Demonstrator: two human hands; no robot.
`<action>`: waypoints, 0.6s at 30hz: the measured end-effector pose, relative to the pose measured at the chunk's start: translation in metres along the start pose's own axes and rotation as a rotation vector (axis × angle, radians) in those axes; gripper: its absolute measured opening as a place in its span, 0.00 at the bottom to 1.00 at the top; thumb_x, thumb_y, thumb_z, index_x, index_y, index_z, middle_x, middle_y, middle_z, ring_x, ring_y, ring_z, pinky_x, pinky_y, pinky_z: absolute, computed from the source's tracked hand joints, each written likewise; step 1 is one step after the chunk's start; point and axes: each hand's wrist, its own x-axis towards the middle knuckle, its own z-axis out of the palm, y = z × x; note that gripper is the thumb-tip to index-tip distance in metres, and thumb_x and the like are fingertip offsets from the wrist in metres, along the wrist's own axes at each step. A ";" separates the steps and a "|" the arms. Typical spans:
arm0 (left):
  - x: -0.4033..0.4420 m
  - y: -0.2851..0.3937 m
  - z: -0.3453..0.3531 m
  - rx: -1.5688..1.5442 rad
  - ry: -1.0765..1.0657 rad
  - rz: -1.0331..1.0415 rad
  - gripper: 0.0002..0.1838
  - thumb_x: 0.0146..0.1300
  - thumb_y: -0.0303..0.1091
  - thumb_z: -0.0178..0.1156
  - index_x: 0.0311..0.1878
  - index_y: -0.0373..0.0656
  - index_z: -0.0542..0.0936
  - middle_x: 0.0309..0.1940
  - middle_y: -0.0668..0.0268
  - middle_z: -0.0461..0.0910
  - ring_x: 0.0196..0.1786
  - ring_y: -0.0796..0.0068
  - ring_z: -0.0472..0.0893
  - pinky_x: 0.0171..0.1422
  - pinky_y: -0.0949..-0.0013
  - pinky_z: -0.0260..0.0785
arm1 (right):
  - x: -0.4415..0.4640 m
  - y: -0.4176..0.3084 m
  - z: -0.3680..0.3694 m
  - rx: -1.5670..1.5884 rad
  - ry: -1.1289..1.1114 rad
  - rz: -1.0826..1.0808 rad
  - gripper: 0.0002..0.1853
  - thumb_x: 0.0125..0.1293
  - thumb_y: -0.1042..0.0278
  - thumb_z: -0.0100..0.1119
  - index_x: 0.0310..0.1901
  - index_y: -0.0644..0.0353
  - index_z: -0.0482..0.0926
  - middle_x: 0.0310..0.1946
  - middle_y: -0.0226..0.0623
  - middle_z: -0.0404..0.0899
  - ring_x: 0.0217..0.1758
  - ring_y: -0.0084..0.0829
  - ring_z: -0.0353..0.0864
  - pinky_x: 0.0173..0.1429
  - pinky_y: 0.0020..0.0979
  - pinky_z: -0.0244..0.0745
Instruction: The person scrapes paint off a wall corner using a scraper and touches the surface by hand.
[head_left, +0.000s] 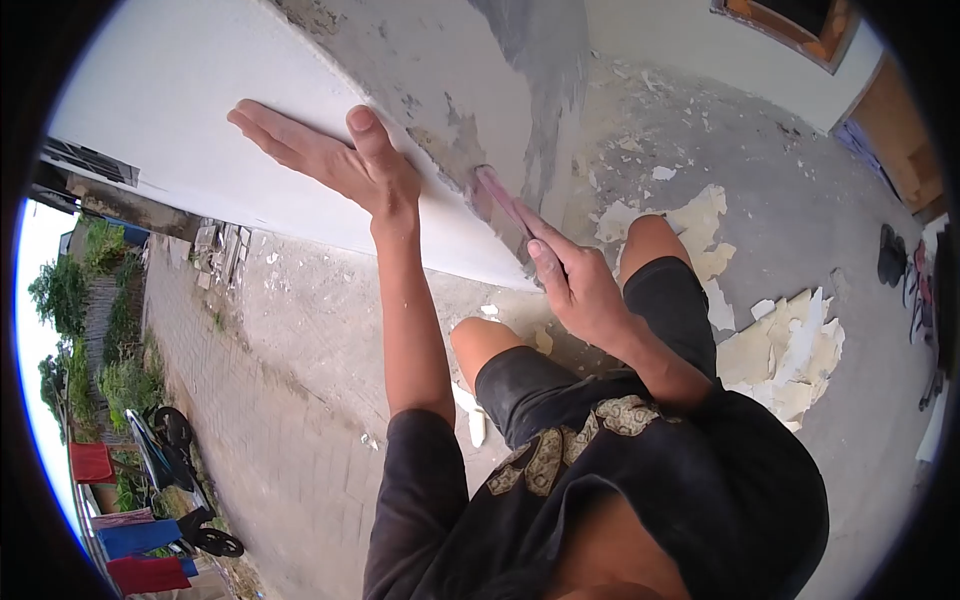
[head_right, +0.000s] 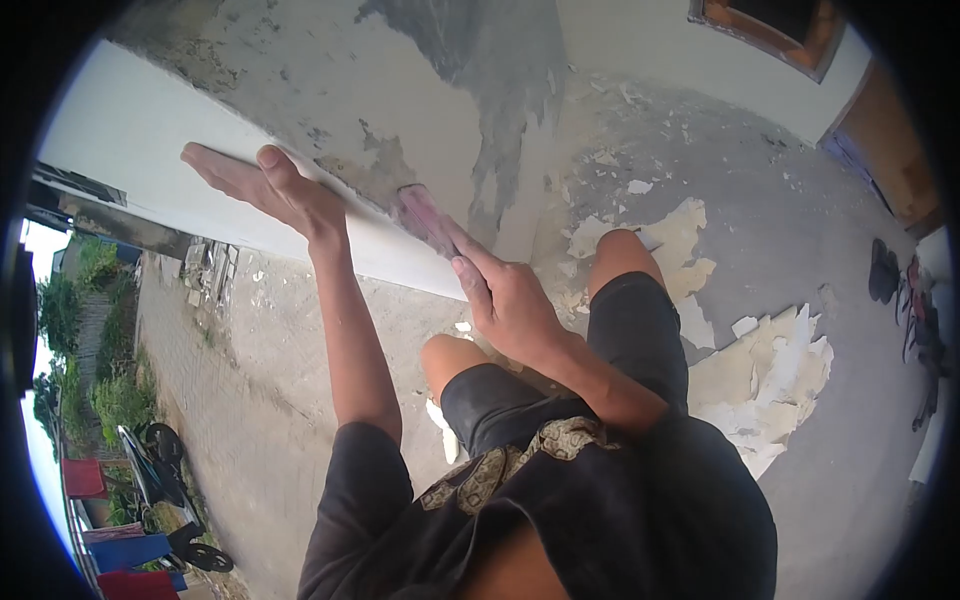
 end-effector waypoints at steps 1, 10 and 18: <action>0.000 0.003 0.002 -0.037 0.002 -0.037 0.58 0.65 0.76 0.38 0.78 0.29 0.42 0.79 0.42 0.36 0.82 0.48 0.35 0.82 0.45 0.28 | 0.000 -0.002 0.002 0.006 -0.004 0.011 0.25 0.78 0.63 0.45 0.74 0.56 0.63 0.15 0.48 0.69 0.16 0.40 0.72 0.26 0.36 0.66; -0.003 -0.010 0.000 -0.011 -0.034 -0.006 0.72 0.50 0.84 0.51 0.77 0.27 0.41 0.78 0.39 0.34 0.81 0.43 0.33 0.80 0.38 0.29 | 0.017 -0.008 0.007 0.042 0.079 0.088 0.24 0.79 0.63 0.44 0.73 0.56 0.64 0.15 0.39 0.63 0.18 0.26 0.63 0.28 0.34 0.66; -0.004 -0.009 -0.002 0.003 -0.032 0.024 0.73 0.48 0.84 0.55 0.77 0.27 0.43 0.78 0.38 0.35 0.81 0.42 0.35 0.80 0.37 0.31 | 0.010 -0.004 0.004 0.053 0.068 0.052 0.24 0.79 0.62 0.45 0.72 0.59 0.66 0.14 0.34 0.59 0.17 0.24 0.57 0.24 0.31 0.60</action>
